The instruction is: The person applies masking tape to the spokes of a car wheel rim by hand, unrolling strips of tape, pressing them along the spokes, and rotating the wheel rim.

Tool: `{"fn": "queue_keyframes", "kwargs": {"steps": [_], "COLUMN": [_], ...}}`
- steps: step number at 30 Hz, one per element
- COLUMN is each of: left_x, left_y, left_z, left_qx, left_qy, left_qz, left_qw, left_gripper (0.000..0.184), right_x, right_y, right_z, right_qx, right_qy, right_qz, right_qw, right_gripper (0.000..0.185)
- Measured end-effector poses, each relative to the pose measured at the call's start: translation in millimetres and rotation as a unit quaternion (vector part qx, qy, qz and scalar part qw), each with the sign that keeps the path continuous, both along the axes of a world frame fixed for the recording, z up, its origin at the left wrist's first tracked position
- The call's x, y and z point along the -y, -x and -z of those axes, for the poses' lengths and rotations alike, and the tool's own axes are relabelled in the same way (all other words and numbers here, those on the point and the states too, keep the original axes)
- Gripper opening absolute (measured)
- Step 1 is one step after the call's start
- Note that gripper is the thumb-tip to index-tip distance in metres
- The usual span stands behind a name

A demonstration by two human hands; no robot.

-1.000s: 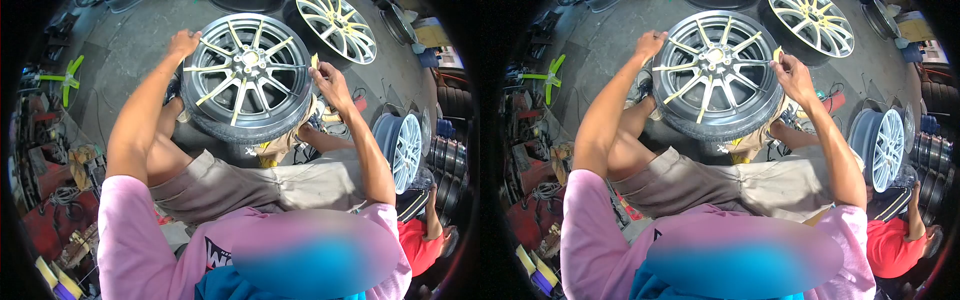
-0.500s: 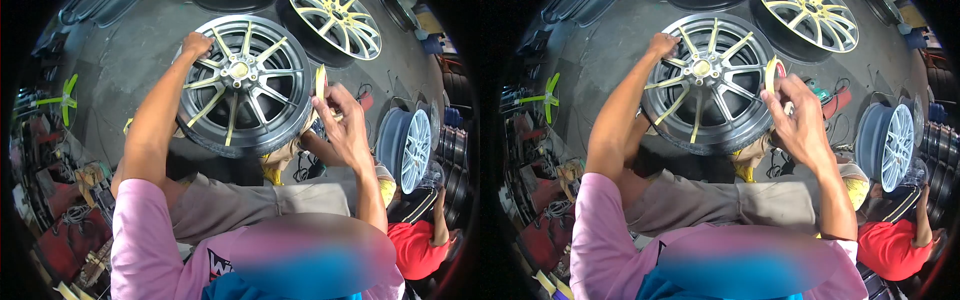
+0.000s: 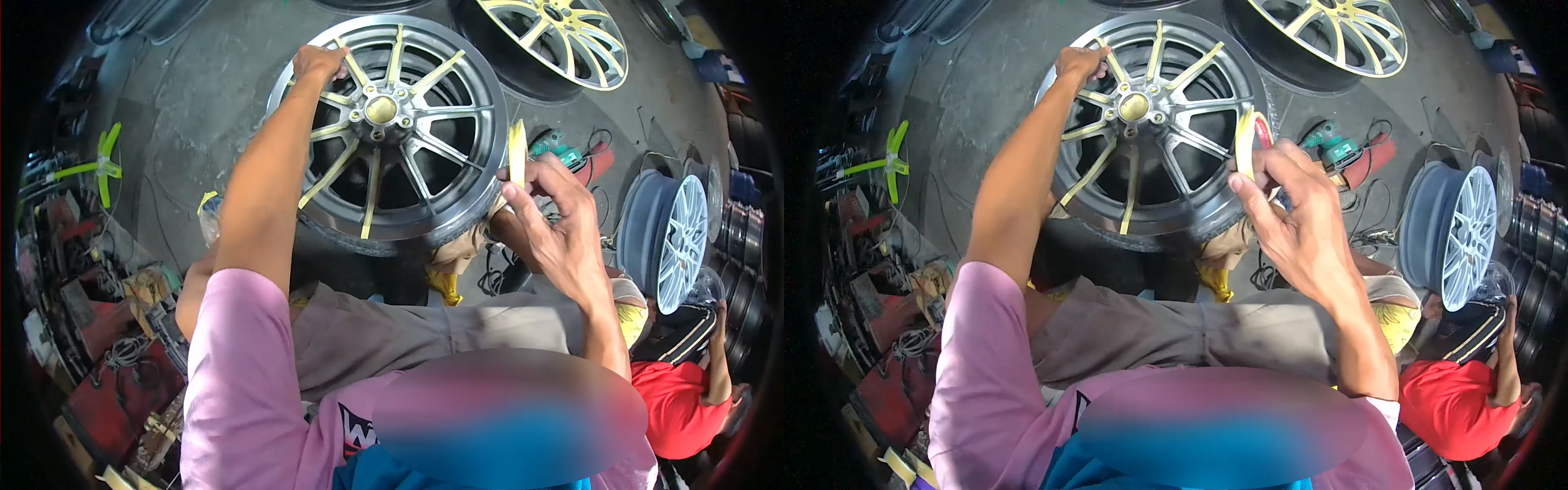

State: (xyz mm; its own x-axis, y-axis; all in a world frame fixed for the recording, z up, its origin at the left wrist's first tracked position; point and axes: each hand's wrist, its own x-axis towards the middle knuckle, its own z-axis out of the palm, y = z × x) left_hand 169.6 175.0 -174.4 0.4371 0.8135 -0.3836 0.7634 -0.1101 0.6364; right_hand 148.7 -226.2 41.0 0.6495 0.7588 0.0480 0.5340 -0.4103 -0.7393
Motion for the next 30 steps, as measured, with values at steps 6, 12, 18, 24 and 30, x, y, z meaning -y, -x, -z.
{"fn": "queue_keyframes", "kwargs": {"steps": [6,12,18,24,30], "left_x": [-2,-18,-4,-4,-2], "left_y": [6,31,6,2,4], "left_z": [1,-5,12,12,14], "left_qx": [0.087,0.127,0.068,0.039,0.109], "left_qy": [0.055,0.093,0.064,0.078,0.133], "left_qz": [0.008,0.029,0.010,-0.025,-0.046], "left_qw": [0.995,0.987,0.996,0.996,0.984], "left_gripper": [0.040,0.051,0.046,0.041,0.048], "right_x": [5,3,1,-3,6], "right_y": [4,7,7,7,7], "right_z": [-2,-4,0,-2,3], "right_qx": [-0.019,-0.013,-0.054,-0.041,-0.028], "right_qy": [0.001,0.003,0.028,0.018,0.027], "right_qz": [0.005,-0.008,-0.009,-0.017,-0.030], "right_qw": [1.000,1.000,0.998,0.999,0.999], "right_gripper": [0.018,0.016,0.014,0.017,0.022]}}
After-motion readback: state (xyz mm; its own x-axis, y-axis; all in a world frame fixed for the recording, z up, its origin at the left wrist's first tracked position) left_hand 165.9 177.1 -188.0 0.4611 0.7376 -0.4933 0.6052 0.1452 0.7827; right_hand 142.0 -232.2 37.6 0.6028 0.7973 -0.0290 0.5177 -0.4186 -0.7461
